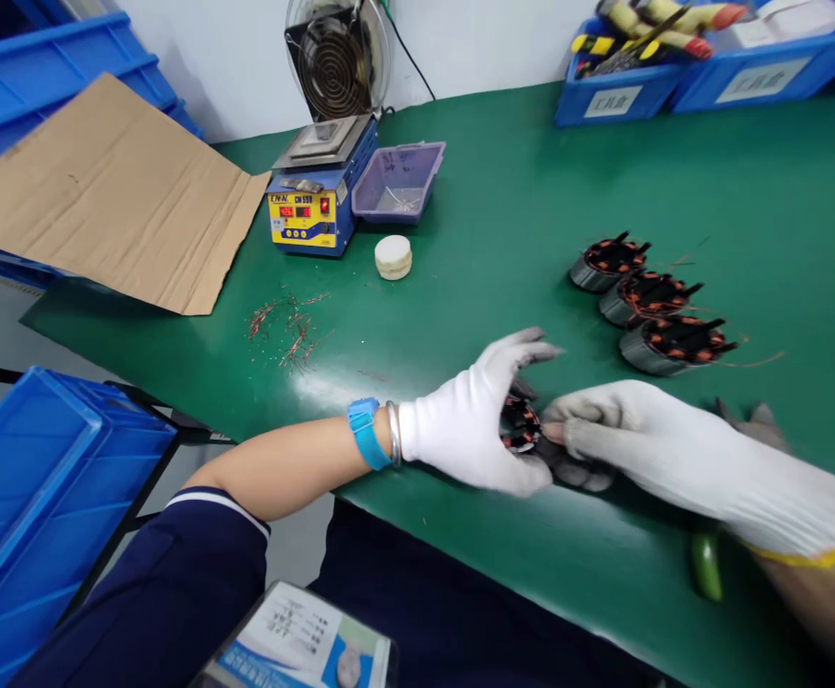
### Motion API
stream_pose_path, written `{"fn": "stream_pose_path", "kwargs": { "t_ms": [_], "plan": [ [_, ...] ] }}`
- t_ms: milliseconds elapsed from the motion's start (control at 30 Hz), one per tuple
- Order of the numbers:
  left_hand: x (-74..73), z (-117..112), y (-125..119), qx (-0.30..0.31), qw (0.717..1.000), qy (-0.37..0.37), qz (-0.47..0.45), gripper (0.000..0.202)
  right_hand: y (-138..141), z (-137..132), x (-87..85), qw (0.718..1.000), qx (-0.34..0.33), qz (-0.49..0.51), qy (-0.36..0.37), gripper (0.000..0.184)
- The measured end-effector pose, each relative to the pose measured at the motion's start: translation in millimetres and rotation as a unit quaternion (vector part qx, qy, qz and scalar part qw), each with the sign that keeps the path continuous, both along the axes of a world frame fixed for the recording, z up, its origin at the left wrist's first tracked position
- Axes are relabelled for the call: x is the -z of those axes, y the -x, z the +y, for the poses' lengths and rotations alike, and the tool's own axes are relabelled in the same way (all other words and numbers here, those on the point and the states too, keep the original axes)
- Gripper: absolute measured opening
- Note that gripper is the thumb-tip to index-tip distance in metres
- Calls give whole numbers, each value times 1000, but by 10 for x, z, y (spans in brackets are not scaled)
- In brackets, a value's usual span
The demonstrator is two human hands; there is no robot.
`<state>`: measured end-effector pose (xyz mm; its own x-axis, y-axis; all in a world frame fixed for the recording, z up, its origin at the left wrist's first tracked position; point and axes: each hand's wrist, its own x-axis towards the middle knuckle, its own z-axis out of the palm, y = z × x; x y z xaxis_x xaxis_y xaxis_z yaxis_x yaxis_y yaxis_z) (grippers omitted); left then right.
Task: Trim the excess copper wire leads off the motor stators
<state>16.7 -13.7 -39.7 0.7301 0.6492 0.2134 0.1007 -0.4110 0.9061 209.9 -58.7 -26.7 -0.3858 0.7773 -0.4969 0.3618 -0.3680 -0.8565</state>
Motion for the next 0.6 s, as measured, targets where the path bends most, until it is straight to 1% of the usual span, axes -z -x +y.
{"fn": "stream_pose_path", "kwargs": {
  "t_ms": [33,67,133,167,200,233,267,300,333,367,400,433,500,533,600],
  "plan": [
    [-11,43,19,-3,999,49,-16,86,-2,-31,13,1000,9,-5,8,55],
    [-28,96,41,-19,994,105,-31,87,-8,-61,18,1000,15,-11,13,57],
    [-85,217,95,-68,970,228,-53,77,-23,-109,-1,998,41,-38,-19,64],
    [-125,272,124,-77,952,291,-49,71,-30,-127,-26,997,47,-49,-43,67],
    [-172,316,154,-60,933,354,-26,66,-35,-142,-58,995,52,-54,-68,68],
    [-220,346,180,-20,911,412,16,63,-38,-153,-95,993,57,-56,-89,68],
    [-266,358,200,34,887,456,65,61,-37,-162,-132,991,62,-57,-104,68],
    [-306,354,214,87,864,483,108,58,-33,-168,-165,990,69,-53,-112,67],
    [-336,336,219,125,849,494,138,53,-26,-171,-193,990,77,-45,-112,67],
    [-355,308,217,143,847,489,150,48,-16,-173,-214,990,84,-33,-104,66],
    [-363,272,209,138,860,469,145,42,-5,-171,-229,991,92,-18,-92,66],
    [-360,234,196,119,882,437,132,37,9,-168,-237,992,101,0,-79,66],
    [-334,157,168,65,929,349,104,32,36,-159,-241,990,125,30,-54,64],
    [-316,123,156,36,949,298,95,32,49,-154,-239,988,140,41,-45,63],
    [-284,68,142,-11,975,208,72,40,67,-144,-233,983,172,58,-34,62]
  ]
}}
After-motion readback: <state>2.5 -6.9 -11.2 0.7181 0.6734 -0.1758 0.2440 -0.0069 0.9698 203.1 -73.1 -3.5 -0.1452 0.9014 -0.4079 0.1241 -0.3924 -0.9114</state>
